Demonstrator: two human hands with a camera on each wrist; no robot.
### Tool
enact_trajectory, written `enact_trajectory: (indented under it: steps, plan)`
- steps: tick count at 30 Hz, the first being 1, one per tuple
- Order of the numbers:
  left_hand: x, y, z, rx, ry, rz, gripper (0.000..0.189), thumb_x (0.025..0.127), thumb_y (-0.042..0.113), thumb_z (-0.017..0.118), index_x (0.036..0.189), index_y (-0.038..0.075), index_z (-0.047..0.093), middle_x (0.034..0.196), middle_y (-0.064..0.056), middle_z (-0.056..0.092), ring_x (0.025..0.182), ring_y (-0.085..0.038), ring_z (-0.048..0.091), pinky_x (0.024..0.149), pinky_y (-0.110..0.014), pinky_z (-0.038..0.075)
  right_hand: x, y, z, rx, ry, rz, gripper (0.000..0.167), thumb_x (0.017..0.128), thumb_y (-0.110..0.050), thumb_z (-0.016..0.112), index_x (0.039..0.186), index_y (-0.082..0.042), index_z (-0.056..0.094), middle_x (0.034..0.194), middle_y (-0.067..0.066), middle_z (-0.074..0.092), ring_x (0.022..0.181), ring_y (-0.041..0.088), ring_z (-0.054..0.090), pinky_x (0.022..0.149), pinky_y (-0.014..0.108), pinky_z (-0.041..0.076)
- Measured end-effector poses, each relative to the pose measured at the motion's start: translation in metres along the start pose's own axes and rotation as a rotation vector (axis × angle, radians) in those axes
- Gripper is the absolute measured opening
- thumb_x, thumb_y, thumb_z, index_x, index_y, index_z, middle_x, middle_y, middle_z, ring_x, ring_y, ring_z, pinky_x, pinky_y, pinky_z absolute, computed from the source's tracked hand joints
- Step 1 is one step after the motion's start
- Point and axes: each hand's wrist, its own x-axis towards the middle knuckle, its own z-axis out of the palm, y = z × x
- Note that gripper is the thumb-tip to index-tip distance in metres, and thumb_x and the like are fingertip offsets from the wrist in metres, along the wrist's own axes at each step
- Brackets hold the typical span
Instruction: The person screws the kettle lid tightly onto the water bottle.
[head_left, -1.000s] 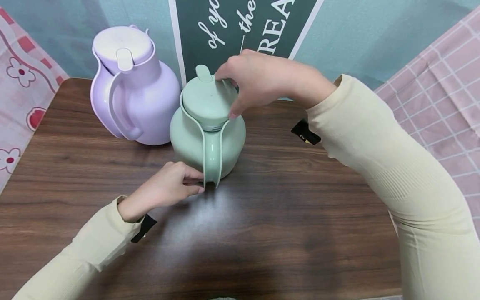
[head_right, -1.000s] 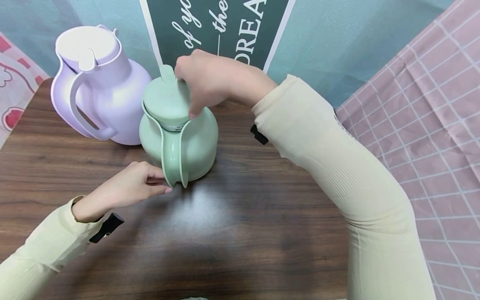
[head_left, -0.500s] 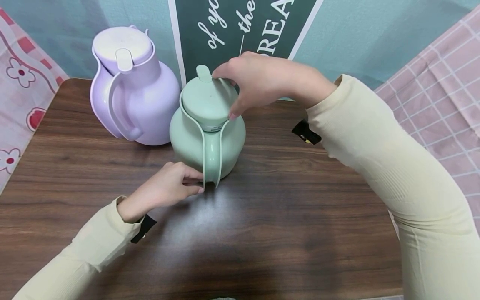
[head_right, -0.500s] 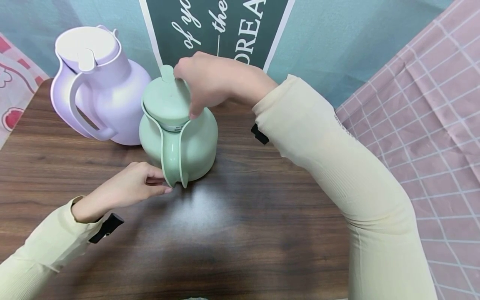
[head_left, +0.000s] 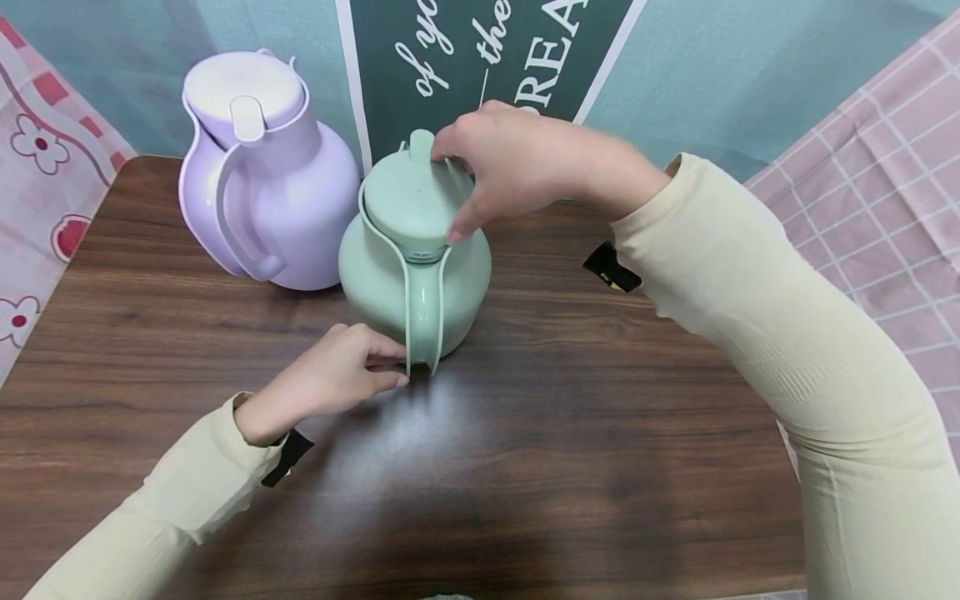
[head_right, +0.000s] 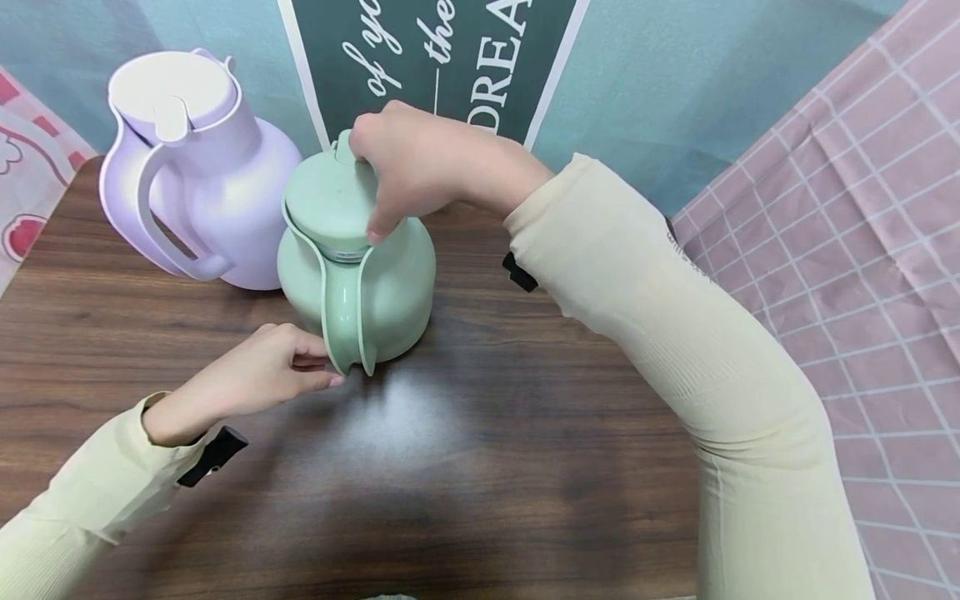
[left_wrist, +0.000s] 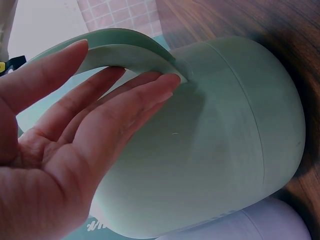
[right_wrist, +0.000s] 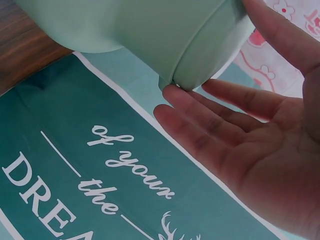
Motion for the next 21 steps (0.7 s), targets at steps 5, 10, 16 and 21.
enact_trajectory:
  steps: [5,10,16,21]
  plan:
    - [0.000,0.000,0.000,-0.003,0.000,0.001,0.016,0.079,0.008,0.067,0.094,0.007,0.072,0.080,0.004,0.067,0.060,-0.008,0.049,0.061,-0.028,0.043,0.000,-0.002,0.003,-0.007,0.041,-0.003,0.044,0.073,-0.035,0.075,0.098,-0.003,0.057,0.082,0.006,0.051,0.076,0.021,0.044,0.065,0.030,0.035]
    - [0.000,0.000,0.000,0.000,0.003,0.003,0.017,0.079,0.008,0.067,0.096,0.007,0.071,0.082,0.003,0.067,0.061,-0.007,0.050,0.062,-0.028,0.044,0.000,-0.002,0.004,-0.014,0.055,-0.015,0.044,0.073,-0.037,0.074,0.092,-0.002,0.056,0.078,0.006,0.049,0.072,0.020,0.043,0.063,0.030,0.035]
    - [0.000,0.000,0.000,0.000,0.004,0.003,0.019,0.079,0.007,0.067,0.097,0.006,0.071,0.086,0.001,0.068,0.062,-0.007,0.051,0.063,-0.028,0.045,-0.002,0.003,0.000,-0.005,0.020,-0.011,0.044,0.072,-0.027,0.076,0.103,-0.002,0.057,0.091,0.011,0.052,0.084,0.024,0.047,0.074,0.033,0.038]
    - [0.000,0.000,0.000,-0.005,0.001,-0.003,0.019,0.079,0.007,0.067,0.098,0.006,0.071,0.087,0.000,0.068,0.062,-0.007,0.051,0.063,-0.028,0.044,-0.001,0.009,-0.003,0.006,-0.012,-0.050,0.060,0.071,-0.022,0.076,0.123,-0.004,0.050,0.115,0.014,0.051,0.106,0.029,0.044,0.094,0.040,0.030]
